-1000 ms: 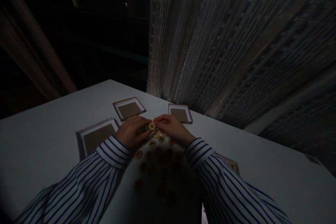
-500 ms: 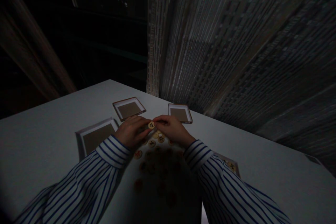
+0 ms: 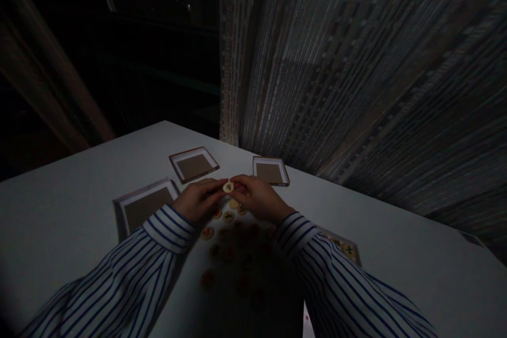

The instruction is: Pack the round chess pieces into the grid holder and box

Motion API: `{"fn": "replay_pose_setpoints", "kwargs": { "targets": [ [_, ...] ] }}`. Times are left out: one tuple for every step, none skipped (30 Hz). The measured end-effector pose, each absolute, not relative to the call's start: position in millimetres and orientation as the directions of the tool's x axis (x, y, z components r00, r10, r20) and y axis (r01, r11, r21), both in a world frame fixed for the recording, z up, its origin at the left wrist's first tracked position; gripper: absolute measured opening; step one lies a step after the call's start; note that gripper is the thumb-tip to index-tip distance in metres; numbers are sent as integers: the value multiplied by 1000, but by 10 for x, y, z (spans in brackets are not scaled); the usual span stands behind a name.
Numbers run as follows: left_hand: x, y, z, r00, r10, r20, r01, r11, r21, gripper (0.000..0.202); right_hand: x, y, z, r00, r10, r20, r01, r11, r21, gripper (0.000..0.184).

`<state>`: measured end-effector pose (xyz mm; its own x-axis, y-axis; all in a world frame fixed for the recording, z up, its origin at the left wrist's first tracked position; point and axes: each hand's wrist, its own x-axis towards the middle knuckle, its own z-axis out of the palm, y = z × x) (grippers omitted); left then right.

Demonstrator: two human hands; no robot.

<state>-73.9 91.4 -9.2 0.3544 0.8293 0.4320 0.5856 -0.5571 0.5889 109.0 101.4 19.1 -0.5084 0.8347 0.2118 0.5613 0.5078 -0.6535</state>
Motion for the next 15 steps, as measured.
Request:
{"fn": "replay_pose_setpoints", "kwargs": {
  "targets": [
    [-740, 914, -98, 361, 828, 429, 579, -559, 593, 32, 1088, 1016, 186, -512, 832, 215, 569, 516, -640, 30],
    [-740, 913, -104, 367, 826, 427, 576, -562, 593, 33, 1085, 1018, 180, -516, 828, 220, 578, 526, -624, 30],
    [-741, 912, -108, 373, 825, 425, 577, -565, 590, 33, 1081, 1021, 174, -521, 823, 226, 590, 539, -601, 30],
    [-741, 910, -111, 377, 823, 425, 581, -568, 583, 33, 1076, 1024, 168, -527, 818, 231, 605, 552, -574, 31],
    [-741, 910, -112, 380, 822, 424, 589, -569, 574, 33, 1070, 1028, 162, -530, 815, 236, 623, 563, -543, 31],
    [-742, 910, -112, 380, 822, 425, 600, -569, 562, 34, 1061, 1033, 158, -533, 812, 238, 643, 572, -510, 31],
    [-744, 912, -111, 378, 823, 423, 619, -565, 546, 34, 1051, 1039, 155, -534, 810, 241, 663, 578, -476, 31],
    [-747, 915, -108, 368, 828, 423, 646, -555, 525, 34, 1039, 1045, 155, -532, 812, 242, 684, 580, -443, 31],
    [-753, 921, -105, 350, 836, 422, 679, -537, 501, 34, 1025, 1051, 157, -527, 816, 240, 707, 577, -409, 31],
    [-761, 928, -102, 323, 846, 425, 716, -512, 474, 34, 1009, 1058, 162, -522, 821, 232, 731, 571, -373, 30],
    [-773, 936, -99, 293, 854, 429, 754, -482, 446, 35, 992, 1064, 170, -520, 827, 214, 757, 562, -334, 30],
    [-787, 945, -96, 257, 862, 437, 789, -449, 420, 35, 974, 1069, 180, -518, 835, 188, 782, 551, -292, 29],
    [-802, 955, -94, 221, 867, 447, 819, -414, 398, 36, 955, 1073, 191, -516, 842, 157, 804, 539, -250, 29],
    [-818, 964, -92, 191, 869, 456, 841, -384, 380, 37, 934, 1075, 201, -515, 849, 122, 823, 529, -208, 29],
    [-833, 972, -91, 169, 870, 463, 858, -361, 364, 39, 914, 1077, 208, -512, 854, 91, 837, 520, -172, 29]
  ]
}}
